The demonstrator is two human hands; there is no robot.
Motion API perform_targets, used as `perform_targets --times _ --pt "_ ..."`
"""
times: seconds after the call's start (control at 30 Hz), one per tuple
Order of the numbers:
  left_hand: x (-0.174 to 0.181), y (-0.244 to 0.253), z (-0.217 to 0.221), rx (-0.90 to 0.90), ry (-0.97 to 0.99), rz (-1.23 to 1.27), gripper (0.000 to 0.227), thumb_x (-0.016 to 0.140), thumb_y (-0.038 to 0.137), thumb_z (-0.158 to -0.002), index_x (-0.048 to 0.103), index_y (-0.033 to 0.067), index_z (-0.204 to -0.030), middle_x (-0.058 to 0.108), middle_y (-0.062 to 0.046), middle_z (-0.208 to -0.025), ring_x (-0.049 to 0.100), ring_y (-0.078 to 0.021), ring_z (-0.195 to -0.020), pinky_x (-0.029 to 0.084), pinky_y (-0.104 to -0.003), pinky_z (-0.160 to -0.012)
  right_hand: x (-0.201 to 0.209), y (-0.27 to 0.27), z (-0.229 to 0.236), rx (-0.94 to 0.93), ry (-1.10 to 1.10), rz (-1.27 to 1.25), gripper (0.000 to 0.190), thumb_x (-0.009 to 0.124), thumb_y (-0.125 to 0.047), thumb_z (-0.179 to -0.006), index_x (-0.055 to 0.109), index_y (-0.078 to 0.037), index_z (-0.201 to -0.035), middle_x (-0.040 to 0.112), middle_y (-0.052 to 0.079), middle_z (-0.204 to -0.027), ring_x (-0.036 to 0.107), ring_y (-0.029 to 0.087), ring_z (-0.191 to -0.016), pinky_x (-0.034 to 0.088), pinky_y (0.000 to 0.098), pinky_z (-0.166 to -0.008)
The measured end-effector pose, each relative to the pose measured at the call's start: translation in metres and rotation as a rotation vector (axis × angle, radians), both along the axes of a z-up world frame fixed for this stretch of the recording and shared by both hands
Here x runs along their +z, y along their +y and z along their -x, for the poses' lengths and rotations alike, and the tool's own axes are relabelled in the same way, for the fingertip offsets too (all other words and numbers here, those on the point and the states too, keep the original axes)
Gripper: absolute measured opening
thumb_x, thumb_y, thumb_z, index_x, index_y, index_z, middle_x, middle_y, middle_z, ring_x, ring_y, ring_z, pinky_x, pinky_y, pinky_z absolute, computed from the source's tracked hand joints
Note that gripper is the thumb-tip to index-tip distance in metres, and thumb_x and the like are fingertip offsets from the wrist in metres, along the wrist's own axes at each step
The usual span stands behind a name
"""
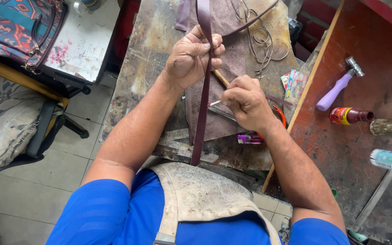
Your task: The person holds a long strip of maroon leather in their left hand and uses a cotton swab in their right hand to apply a reddish liquid from a small bottle onto the leather's edge. The person repeatedly dips the swab into the bottle and applies the substance along the length of the leather strip.
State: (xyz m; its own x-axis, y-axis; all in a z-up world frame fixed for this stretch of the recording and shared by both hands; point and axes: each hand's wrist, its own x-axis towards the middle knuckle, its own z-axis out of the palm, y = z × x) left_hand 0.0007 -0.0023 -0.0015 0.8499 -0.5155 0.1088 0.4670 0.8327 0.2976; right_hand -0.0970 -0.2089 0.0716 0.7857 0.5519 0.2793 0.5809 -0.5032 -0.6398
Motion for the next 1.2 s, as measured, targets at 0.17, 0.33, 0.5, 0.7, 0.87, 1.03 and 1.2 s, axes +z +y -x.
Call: perform_targets --times 0.17,0.33,0.5,0.7,0.87,1.03,1.2 --pt "0.002 0.0 0.001 0.001 0.018 -0.02 0.032 0.057 -0.011 -0.09 0.057 0.0098 -0.114 0.057 -0.012 -0.106 0.061 -0.0248 -0.099 0.054 -0.032 -0.075 0.001 0.002 -0.006 -0.036 -0.065 -0.046 0.008 0.071 -0.008 -0.099 0.071 -0.016 -0.098 0.061 0.001 -0.096 0.056 0.022 -0.089 0.035 0.0427 -0.088" --pt "0.002 0.001 0.0 0.015 0.029 -0.008 0.034 0.055 -0.013 -0.089 0.057 0.0098 -0.115 0.057 -0.013 -0.106 0.061 -0.0257 -0.099 0.052 -0.032 -0.073 0.012 0.002 -0.003 0.088 0.012 0.087 0.018 0.069 -0.001 -0.091 0.07 -0.019 -0.094 0.061 -0.004 -0.094 0.055 0.02 -0.093 0.029 0.0429 -0.088" --pt "0.006 0.0 0.001 0.002 -0.014 -0.001 0.032 0.06 -0.009 -0.088 0.057 0.012 -0.112 0.054 -0.01 -0.104 0.054 -0.0226 -0.097 0.048 -0.029 -0.073 0.011 0.001 -0.002 0.002 -0.06 0.048 0.009 0.069 -0.014 -0.101 0.069 -0.019 -0.093 0.058 -0.002 -0.095 0.055 0.022 -0.088 0.031 0.0426 -0.09" --pt "0.004 0.001 0.001 0.008 0.008 -0.02 0.033 0.055 -0.011 -0.089 0.056 0.0105 -0.113 0.055 -0.013 -0.105 0.058 -0.0247 -0.099 0.051 -0.03 -0.072 0.011 0.007 -0.001 0.009 -0.077 -0.01 0.009 0.07 -0.015 -0.102 0.07 -0.015 -0.093 0.06 0.0 -0.093 0.056 0.022 -0.087 0.032 0.0432 -0.09" --pt "0.0 0.001 -0.001 0.012 0.015 -0.008 0.035 0.056 -0.011 -0.089 0.056 0.0096 -0.117 0.055 -0.014 -0.104 0.058 -0.0258 -0.098 0.052 -0.031 -0.071 0.011 0.007 0.001 0.077 -0.025 0.077 0.007 0.07 -0.015 -0.097 0.071 -0.019 -0.092 0.062 -0.004 -0.091 0.057 0.02 -0.091 0.029 0.0428 -0.09" --pt "0.002 0.002 0.0 0.006 0.014 -0.022 0.036 0.055 -0.012 -0.088 0.055 0.0098 -0.117 0.053 -0.014 -0.104 0.055 -0.0253 -0.097 0.05 -0.03 -0.07 0.005 0.006 -0.001 -0.066 -0.052 0.018 0.01 0.07 -0.01 -0.101 0.07 -0.02 -0.098 0.06 -0.003 -0.097 0.054 0.021 -0.091 0.032 0.0434 -0.093" --pt "0.0 0.003 0.0 0.002 -0.004 0.009 0.035 0.056 -0.01 -0.091 0.054 0.0085 -0.12 0.053 -0.015 -0.105 0.055 -0.027 -0.1 0.054 -0.031 -0.073 0.005 0.003 0.003 0.097 0.132 0.051 0.01 0.074 -0.012 -0.096 0.072 -0.021 -0.091 0.063 -0.006 -0.092 0.056 0.017 -0.093 0.028 0.0416 -0.092"
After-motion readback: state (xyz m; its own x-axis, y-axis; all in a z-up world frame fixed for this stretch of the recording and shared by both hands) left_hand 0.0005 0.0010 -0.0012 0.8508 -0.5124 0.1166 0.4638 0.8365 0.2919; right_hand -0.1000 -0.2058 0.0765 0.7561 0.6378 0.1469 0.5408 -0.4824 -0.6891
